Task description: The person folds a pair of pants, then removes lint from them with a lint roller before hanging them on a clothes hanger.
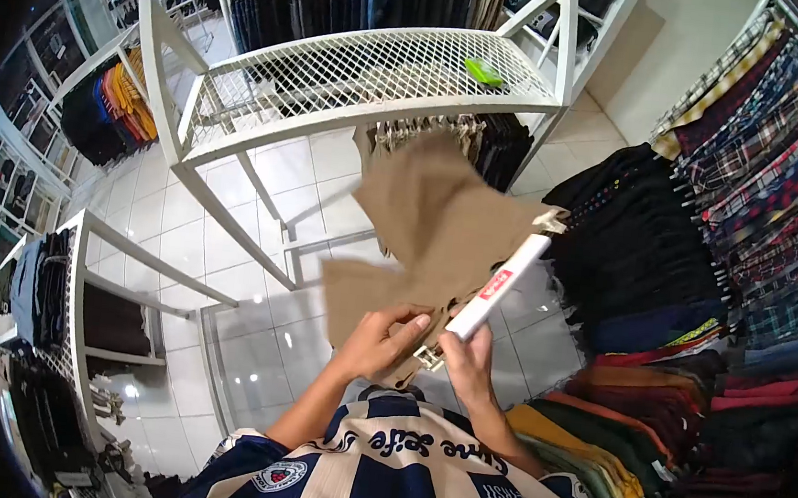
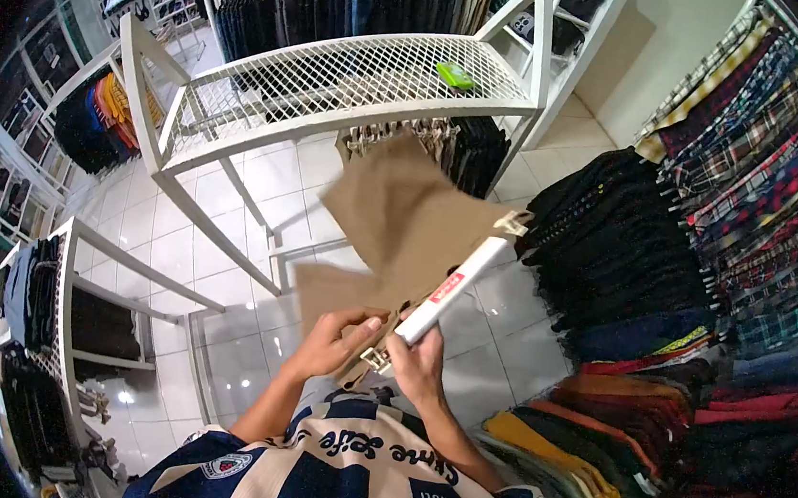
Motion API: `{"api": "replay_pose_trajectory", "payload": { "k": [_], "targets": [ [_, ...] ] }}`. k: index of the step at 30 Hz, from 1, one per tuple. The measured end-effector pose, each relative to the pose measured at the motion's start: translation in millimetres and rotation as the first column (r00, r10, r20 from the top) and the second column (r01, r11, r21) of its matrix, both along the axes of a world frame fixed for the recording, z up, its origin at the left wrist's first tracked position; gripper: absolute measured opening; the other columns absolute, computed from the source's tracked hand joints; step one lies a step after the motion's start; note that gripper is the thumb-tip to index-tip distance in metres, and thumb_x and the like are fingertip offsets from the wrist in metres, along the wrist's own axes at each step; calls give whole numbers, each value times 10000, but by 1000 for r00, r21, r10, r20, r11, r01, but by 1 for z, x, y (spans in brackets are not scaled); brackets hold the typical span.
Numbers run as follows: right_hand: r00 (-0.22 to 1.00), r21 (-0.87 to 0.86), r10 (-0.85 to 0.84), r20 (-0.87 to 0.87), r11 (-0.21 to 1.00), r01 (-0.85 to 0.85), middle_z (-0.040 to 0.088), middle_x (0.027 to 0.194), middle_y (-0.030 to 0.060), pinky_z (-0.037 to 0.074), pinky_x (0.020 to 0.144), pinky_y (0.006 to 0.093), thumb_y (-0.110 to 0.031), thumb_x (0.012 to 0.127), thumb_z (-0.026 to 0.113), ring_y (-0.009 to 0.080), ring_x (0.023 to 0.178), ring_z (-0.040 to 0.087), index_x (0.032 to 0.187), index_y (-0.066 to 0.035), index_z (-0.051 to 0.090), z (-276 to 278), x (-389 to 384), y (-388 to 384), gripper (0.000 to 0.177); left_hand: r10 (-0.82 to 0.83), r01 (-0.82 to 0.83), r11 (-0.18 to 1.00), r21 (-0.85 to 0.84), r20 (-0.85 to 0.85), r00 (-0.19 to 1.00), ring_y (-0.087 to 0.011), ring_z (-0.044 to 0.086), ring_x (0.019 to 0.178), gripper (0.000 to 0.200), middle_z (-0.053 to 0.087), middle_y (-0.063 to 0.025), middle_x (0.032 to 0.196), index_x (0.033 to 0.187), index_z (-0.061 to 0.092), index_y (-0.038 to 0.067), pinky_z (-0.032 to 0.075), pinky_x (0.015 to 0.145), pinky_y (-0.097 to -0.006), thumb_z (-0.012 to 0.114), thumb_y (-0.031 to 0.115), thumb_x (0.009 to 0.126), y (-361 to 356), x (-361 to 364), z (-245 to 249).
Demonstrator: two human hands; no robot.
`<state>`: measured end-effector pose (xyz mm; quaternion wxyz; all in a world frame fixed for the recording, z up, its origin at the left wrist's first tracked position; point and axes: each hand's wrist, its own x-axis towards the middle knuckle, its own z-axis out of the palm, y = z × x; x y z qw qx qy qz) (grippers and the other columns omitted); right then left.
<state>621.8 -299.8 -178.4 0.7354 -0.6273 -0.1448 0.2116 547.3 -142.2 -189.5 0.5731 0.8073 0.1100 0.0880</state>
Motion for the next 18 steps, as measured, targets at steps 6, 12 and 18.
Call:
{"api": "replay_pose_trajectory", "payload": {
  "k": [6,12,18],
  "targets": [
    [933,-510,345,102,824,-248,693,1000,154,539,809,378,-208,812,676,265,888,688,1186,5,594,-50,2,-13,439,74,-90,894,-438,-52,996,-157,637,919,445,711,-106,989,1223,672,-62,519,850,-310,599,340,1047,-23,-3,-44],
    [793,-633,609,4,616,-469,646,814,102,503,696,372,-267,759,727,209,736,616,1038,-21,639,-46,7,-2,382,218,-292,775,-561,-197,956,-63,581,714,333,687,-9,823,1033,711,-7,443,627,-218,771,306,933,-16,-15,-56],
    [791,-609,607,77,657,-445,678,786,109,550,710,403,-270,776,775,290,723,683,1018,-18,633,-57,9,45,377,455,-475,579,-663,-221,863,-51,589,686,275,691,0,845,1071,694,-8,451,609,-214,777,208,922,24,-7,-81]
  ]
}}
